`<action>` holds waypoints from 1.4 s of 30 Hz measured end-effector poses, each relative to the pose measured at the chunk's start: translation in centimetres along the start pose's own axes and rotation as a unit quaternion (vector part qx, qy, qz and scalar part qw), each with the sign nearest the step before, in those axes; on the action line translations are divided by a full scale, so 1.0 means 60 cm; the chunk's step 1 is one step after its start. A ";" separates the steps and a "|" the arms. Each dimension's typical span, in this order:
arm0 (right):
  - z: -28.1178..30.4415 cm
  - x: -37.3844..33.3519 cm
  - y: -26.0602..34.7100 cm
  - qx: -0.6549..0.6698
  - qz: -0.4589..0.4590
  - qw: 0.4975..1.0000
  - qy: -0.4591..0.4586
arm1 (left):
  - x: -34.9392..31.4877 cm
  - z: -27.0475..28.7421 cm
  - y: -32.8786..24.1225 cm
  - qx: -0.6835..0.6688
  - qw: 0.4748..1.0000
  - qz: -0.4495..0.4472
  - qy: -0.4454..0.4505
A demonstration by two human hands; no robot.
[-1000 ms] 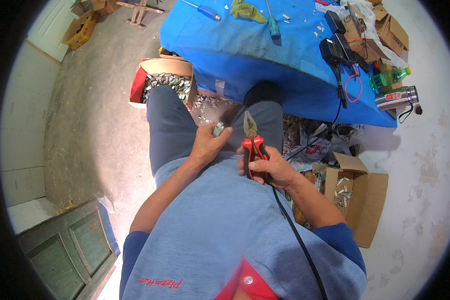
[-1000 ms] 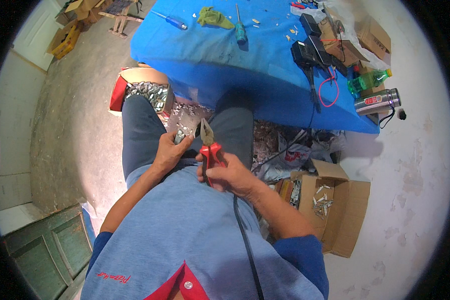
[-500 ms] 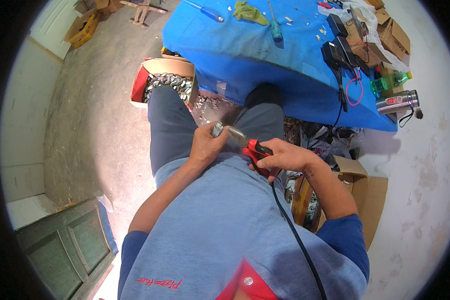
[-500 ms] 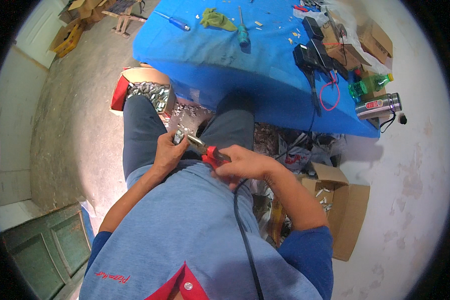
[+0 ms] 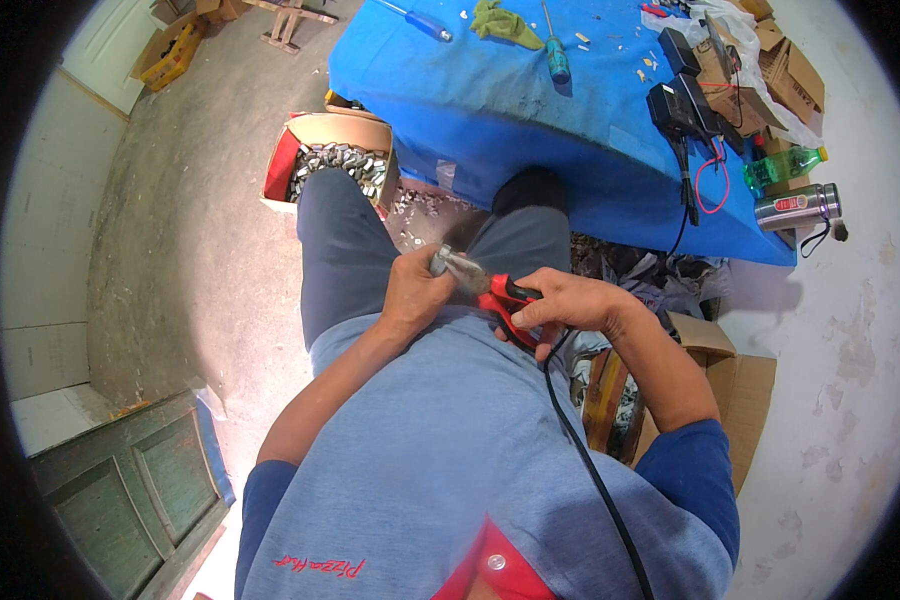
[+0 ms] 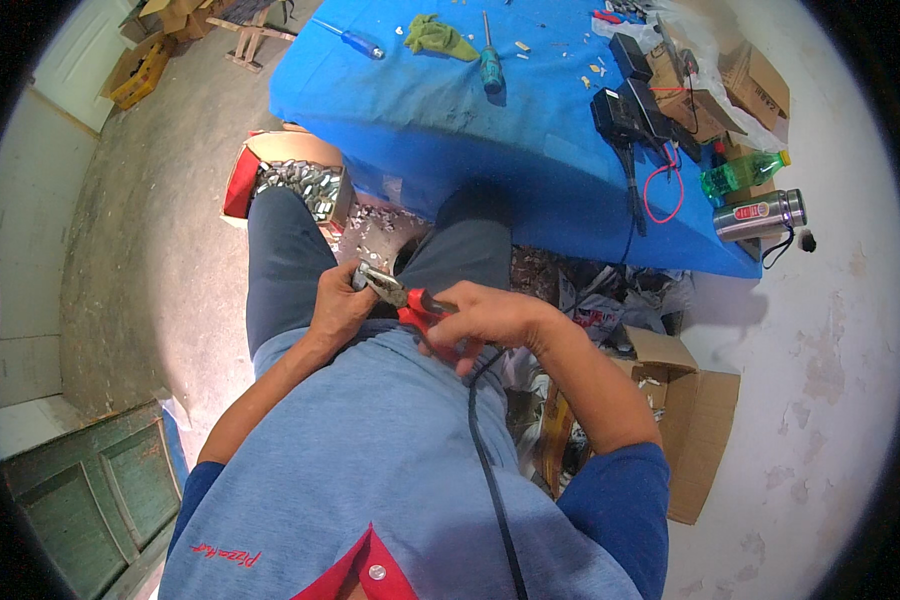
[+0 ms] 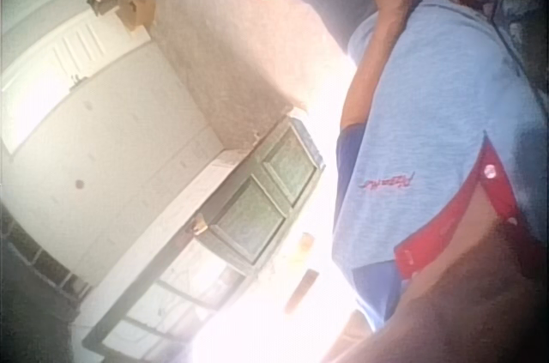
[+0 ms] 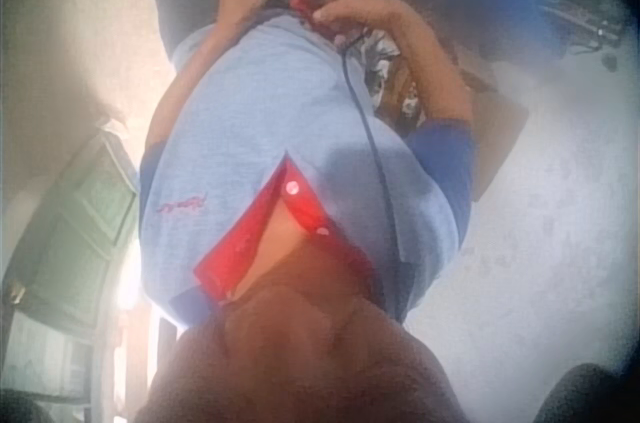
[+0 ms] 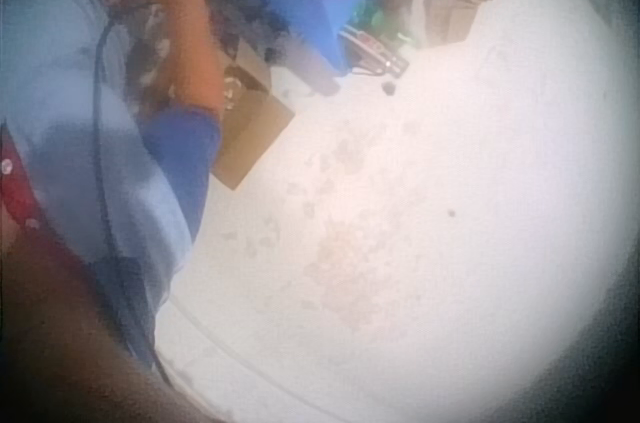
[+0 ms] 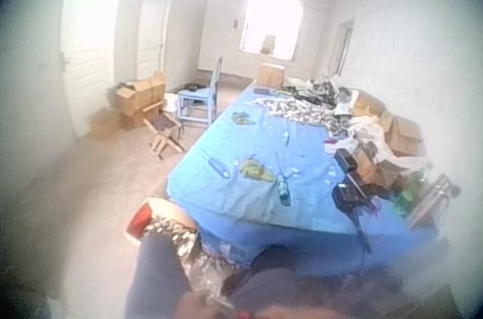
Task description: The person holds a small metal component and uses a screwdriver to loosen a screw. They then use a pair of pliers to grip and pull on the internal parts of the component on a table covered with a blue cloth.
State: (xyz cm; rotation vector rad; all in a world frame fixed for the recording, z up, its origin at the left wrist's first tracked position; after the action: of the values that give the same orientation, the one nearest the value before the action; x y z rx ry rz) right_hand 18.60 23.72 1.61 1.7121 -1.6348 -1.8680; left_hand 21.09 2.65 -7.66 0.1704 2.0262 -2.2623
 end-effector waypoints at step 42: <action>0.038 -0.008 -0.024 0.040 -0.062 0.997 0.040 | -0.001 0.001 -0.001 0.225 0.970 -0.083 0.044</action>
State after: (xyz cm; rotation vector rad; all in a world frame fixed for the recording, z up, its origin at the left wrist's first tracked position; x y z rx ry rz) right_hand 17.80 26.00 0.31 1.9344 -1.6289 -1.7830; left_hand 21.16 2.62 -7.59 0.1413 1.5796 -2.8394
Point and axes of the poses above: each hand's wrist, its own x-axis towards the middle knuckle, its own z-axis out of the back of the hand, y = z × x, the point moved 2 cm from there along x, towards the middle knuckle, and after that the axes turned 6 degrees about z, right-handed, at the moved point
